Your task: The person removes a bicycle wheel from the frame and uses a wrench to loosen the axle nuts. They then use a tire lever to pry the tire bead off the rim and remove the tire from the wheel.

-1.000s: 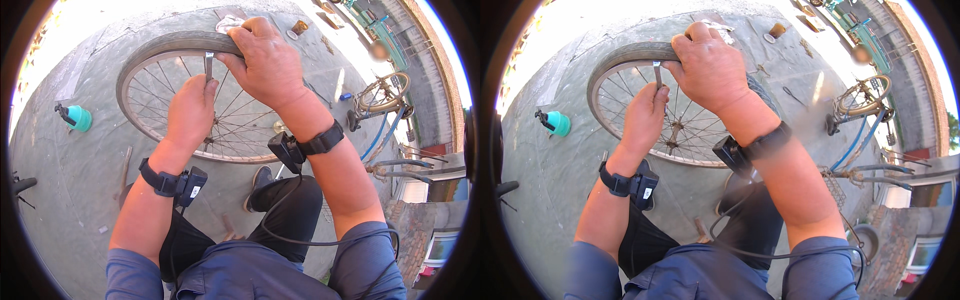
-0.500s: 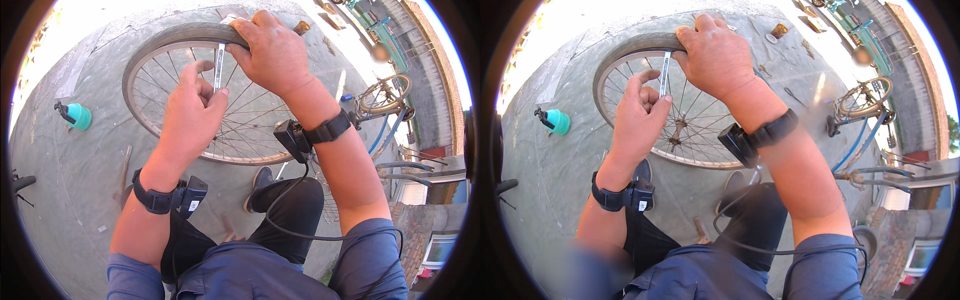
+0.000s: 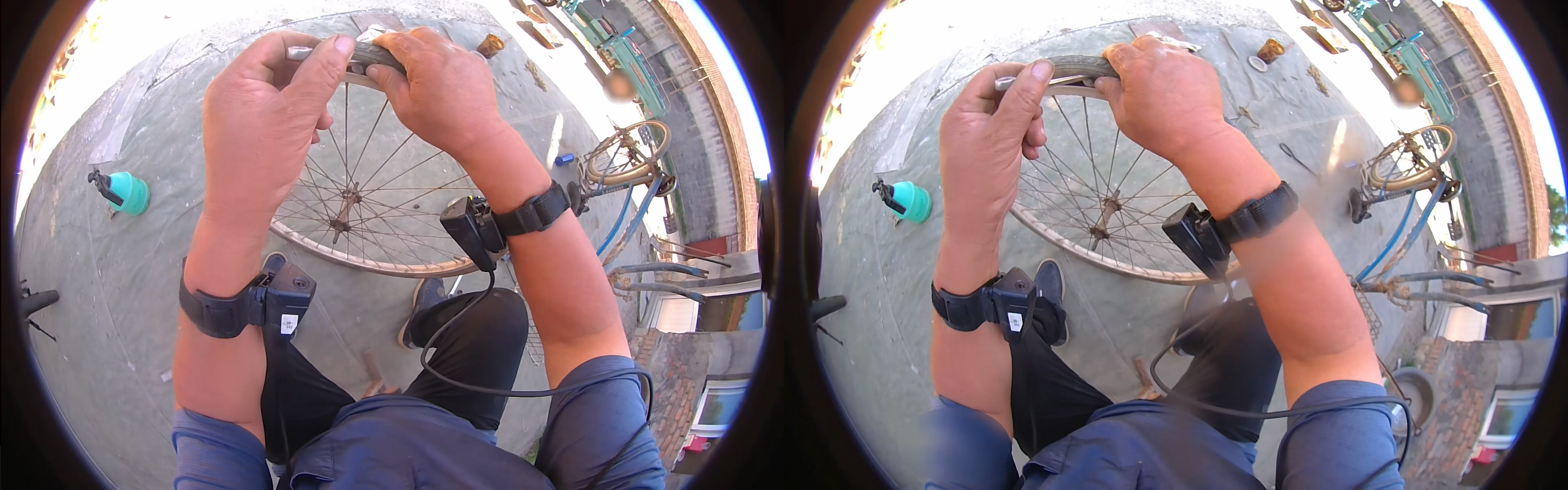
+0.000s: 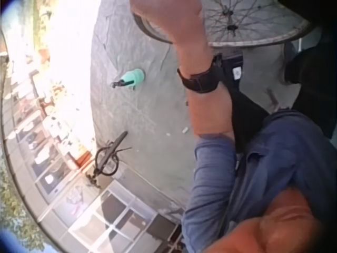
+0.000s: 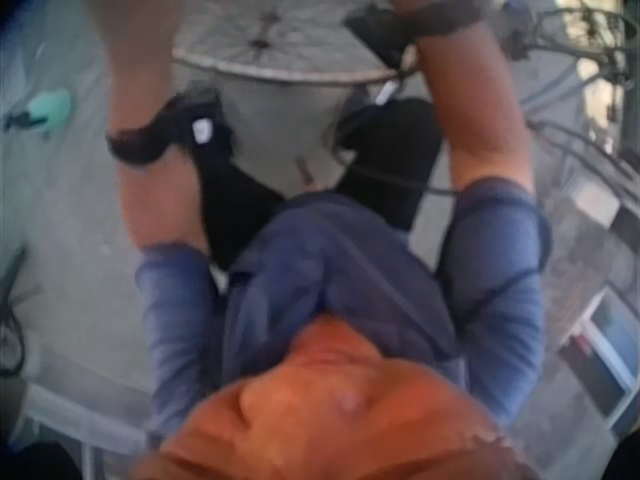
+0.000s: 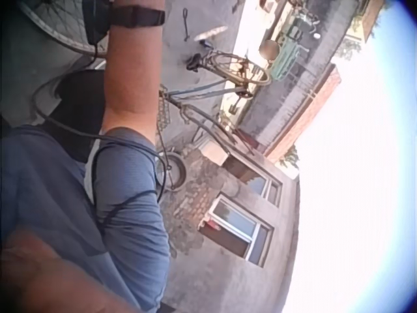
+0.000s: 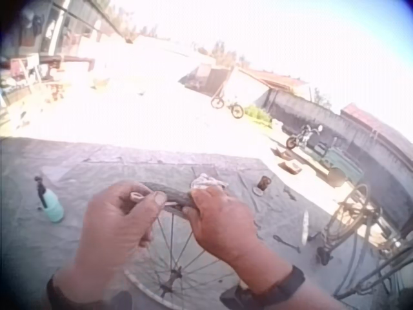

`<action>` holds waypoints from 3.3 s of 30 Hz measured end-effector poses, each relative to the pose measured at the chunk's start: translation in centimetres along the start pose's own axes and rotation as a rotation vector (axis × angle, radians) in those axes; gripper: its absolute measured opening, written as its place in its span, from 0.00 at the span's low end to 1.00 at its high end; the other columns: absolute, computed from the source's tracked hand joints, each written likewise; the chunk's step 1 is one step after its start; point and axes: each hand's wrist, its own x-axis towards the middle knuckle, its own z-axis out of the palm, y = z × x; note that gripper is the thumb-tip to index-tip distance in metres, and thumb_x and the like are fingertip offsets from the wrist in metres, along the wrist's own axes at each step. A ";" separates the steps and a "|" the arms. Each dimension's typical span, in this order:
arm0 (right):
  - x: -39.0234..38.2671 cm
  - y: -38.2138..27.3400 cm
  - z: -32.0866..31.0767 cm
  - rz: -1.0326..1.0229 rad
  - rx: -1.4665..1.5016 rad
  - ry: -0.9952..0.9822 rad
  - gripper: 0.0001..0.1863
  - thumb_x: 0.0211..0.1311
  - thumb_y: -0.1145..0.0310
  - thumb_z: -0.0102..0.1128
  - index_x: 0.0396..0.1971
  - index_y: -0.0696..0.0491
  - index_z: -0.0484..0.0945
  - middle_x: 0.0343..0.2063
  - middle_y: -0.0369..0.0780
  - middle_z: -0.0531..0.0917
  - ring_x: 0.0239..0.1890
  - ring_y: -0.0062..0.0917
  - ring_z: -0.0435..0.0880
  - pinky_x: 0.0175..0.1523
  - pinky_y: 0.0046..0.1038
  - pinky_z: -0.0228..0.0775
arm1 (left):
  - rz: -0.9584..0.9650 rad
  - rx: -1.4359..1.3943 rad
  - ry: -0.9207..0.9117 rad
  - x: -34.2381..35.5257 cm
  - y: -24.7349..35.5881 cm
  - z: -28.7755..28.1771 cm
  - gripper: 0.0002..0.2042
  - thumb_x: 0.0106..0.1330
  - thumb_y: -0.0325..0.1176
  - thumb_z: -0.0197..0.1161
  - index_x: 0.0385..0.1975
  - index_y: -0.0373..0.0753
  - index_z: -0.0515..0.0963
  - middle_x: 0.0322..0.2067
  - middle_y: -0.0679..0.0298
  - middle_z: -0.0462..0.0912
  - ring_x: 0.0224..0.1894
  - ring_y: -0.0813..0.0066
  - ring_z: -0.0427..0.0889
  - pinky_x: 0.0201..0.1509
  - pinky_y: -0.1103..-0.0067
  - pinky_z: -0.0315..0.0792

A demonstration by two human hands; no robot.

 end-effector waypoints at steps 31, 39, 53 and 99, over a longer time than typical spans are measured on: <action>-0.8 0.1 -1.2 0.015 0.219 0.121 0.13 0.66 0.56 0.67 0.38 0.49 0.90 0.33 0.42 0.89 0.33 0.41 0.88 0.39 0.41 0.79 | -0.023 0.016 0.122 -3.2 -0.3 -1.9 0.11 0.78 0.37 0.63 0.45 0.34 0.77 0.32 0.59 0.87 0.31 0.77 0.87 0.31 0.84 0.77; -0.7 0.0 -1.5 0.176 0.244 0.060 0.15 0.71 0.55 0.62 0.36 0.52 0.88 0.31 0.45 0.88 0.33 0.43 0.87 0.38 0.41 0.78 | -0.094 -0.034 0.147 -4.0 -0.8 -1.3 0.11 0.77 0.36 0.66 0.43 0.33 0.76 0.33 0.58 0.87 0.33 0.73 0.89 0.32 0.81 0.80; -3.8 -1.6 -3.4 0.046 0.210 -0.079 0.23 0.70 0.46 0.63 0.40 0.55 0.83 0.35 0.45 0.84 0.35 0.45 0.86 0.39 0.43 0.78 | -0.100 -0.138 0.218 -4.3 -1.1 -8.3 0.18 0.83 0.48 0.55 0.42 0.37 0.79 0.24 0.71 0.71 0.29 0.81 0.72 0.36 0.81 0.68; -8.1 -4.7 -7.0 0.261 0.225 -0.274 0.30 0.72 0.40 0.58 0.29 0.56 0.77 0.24 0.51 0.84 0.30 0.50 0.87 0.36 0.48 0.77 | 0.273 1.024 -0.202 -0.2 1.4 -1.9 0.10 0.80 0.38 0.53 0.44 0.37 0.75 0.32 0.47 0.84 0.38 0.41 0.83 0.42 0.57 0.74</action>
